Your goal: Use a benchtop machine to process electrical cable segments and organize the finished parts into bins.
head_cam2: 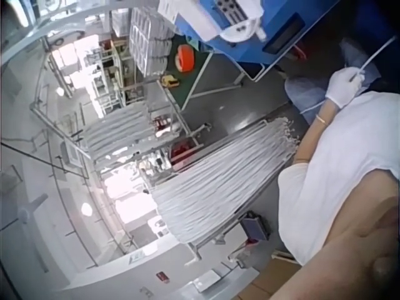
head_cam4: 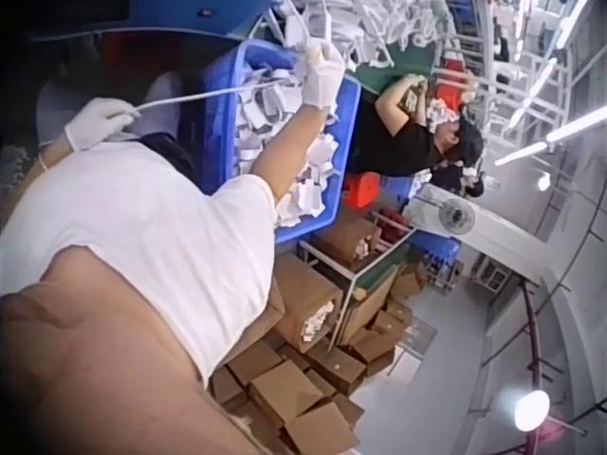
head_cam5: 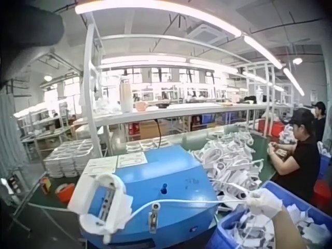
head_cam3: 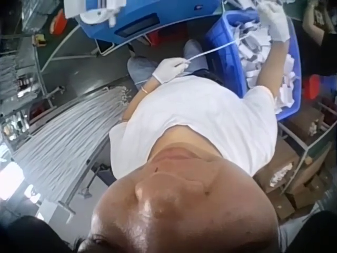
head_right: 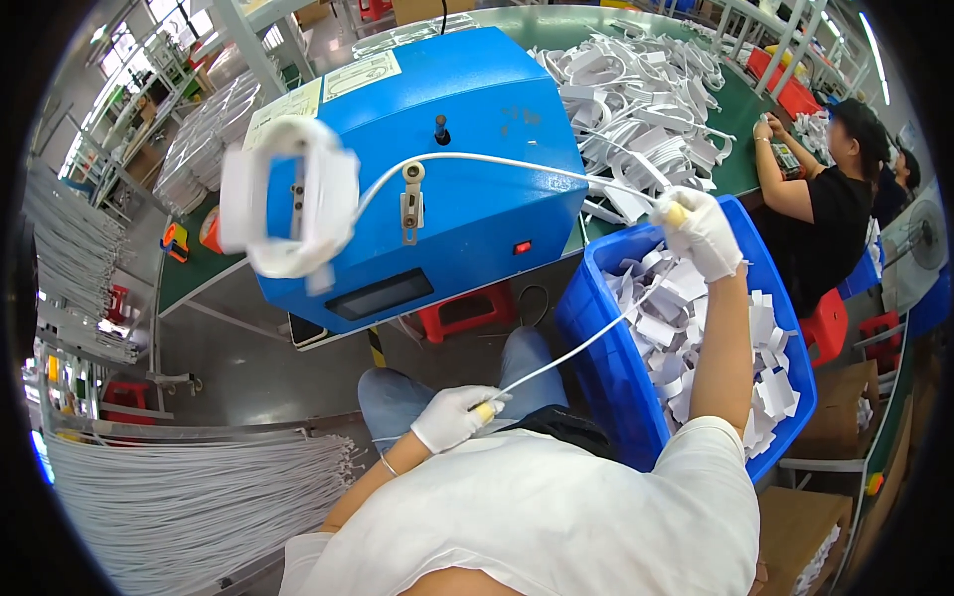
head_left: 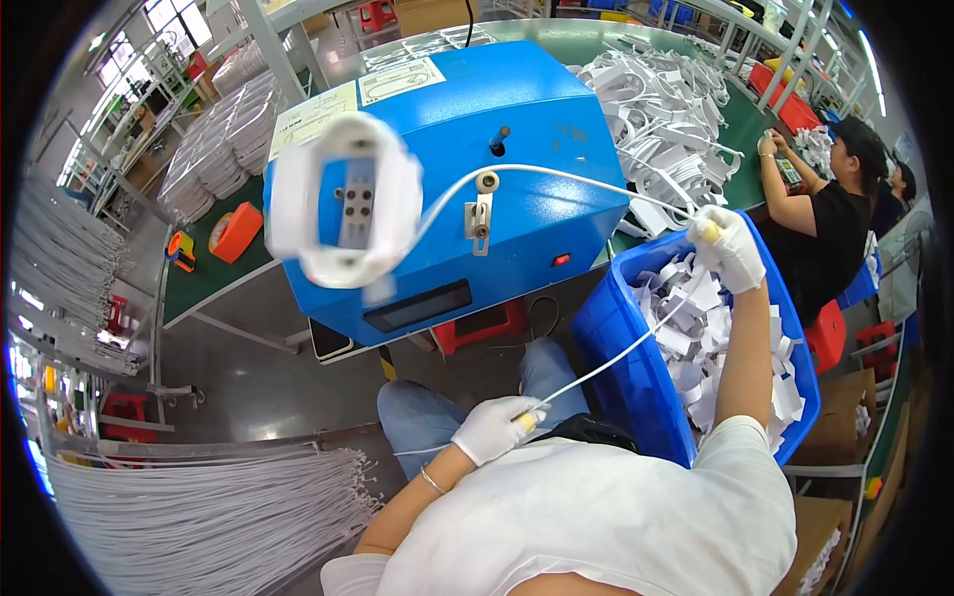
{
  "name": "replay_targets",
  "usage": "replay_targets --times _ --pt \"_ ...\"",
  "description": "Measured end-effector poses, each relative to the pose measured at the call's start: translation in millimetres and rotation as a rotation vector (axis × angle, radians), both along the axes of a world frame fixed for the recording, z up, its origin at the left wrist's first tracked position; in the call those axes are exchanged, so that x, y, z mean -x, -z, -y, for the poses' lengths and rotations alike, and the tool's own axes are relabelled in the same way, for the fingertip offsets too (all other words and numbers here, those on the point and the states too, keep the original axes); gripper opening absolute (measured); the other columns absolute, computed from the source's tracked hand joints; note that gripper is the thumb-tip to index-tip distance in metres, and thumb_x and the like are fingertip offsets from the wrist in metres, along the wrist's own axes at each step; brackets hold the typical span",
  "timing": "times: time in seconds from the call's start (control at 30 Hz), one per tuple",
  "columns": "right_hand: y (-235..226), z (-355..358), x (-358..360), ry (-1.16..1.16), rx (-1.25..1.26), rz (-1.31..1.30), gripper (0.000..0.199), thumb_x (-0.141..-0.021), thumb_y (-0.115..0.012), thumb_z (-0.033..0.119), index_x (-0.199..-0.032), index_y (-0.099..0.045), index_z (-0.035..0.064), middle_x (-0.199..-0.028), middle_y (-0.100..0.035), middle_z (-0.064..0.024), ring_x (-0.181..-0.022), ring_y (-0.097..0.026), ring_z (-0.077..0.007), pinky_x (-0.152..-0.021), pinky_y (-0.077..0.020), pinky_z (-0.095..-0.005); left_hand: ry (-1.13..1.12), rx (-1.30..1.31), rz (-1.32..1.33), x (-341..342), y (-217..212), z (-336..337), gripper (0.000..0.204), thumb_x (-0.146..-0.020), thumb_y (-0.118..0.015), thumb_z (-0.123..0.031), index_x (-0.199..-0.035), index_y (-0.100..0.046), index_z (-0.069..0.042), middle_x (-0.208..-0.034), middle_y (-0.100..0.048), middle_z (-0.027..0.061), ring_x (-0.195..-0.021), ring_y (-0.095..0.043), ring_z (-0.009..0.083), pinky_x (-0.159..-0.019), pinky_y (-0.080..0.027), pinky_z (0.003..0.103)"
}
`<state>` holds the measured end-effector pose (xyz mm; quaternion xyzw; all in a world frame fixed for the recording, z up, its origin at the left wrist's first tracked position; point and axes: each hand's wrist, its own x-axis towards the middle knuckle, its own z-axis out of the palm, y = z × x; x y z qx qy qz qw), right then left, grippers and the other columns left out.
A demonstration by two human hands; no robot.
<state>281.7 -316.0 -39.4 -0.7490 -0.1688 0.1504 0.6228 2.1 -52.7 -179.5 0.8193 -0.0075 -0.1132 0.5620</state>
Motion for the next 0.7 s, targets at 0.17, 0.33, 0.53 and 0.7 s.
replay_targets --times 0.17,0.33,0.53,0.7 --pt "-10 -56 24 -0.213 -0.015 -0.069 0.029 -0.084 -0.067 0.029 -0.076 -0.056 0.0028 -0.057 -0.053 -0.0021 -0.038 -0.045 -0.0075 -0.034 -0.0333 -0.0211 -0.098 0.007 0.024 1 6 2 0.031 -0.089 -0.058 -0.024 -0.115 -0.06 -0.007 -0.101 -0.065 0.0151 -0.087 -0.062 0.0298 -0.078 -0.049 0.034" --pt "-15 -103 41 -0.227 -0.123 -0.108 0.029 -0.087 -0.064 0.027 -0.077 -0.056 0.0012 -0.059 -0.054 -0.003 -0.037 -0.042 -0.0076 -0.033 -0.0335 -0.0211 -0.134 -0.036 -0.077 4 7 -8 0.033 -0.089 -0.057 -0.022 -0.118 -0.059 -0.006 -0.104 -0.064 0.0163 -0.09 -0.062 0.0302 -0.081 -0.048 0.034" --pt "-9 -103 42 -0.192 -0.226 -0.122 0.028 -0.089 -0.062 0.026 -0.075 -0.056 0.0026 -0.054 -0.048 0.0 -0.037 -0.038 -0.0058 -0.033 -0.0349 -0.0206 -0.132 -0.053 -0.099 21 24 -20 0.03 -0.088 -0.057 -0.018 -0.115 -0.061 -0.005 -0.105 -0.064 0.0148 -0.092 -0.062 0.0264 -0.083 -0.048 0.031" --pt "-4 -100 42 -0.236 -0.266 -0.118 0.029 -0.088 -0.063 0.027 -0.075 -0.055 0.0027 -0.06 -0.053 -0.0026 -0.036 -0.039 -0.0071 -0.032 -0.0341 -0.0205 -0.107 -0.042 -0.118 21 28 -19 0.03 -0.088 -0.058 -0.015 -0.115 -0.061 -0.004 -0.104 -0.066 0.013 -0.091 -0.063 0.022 -0.083 -0.048 0.029"
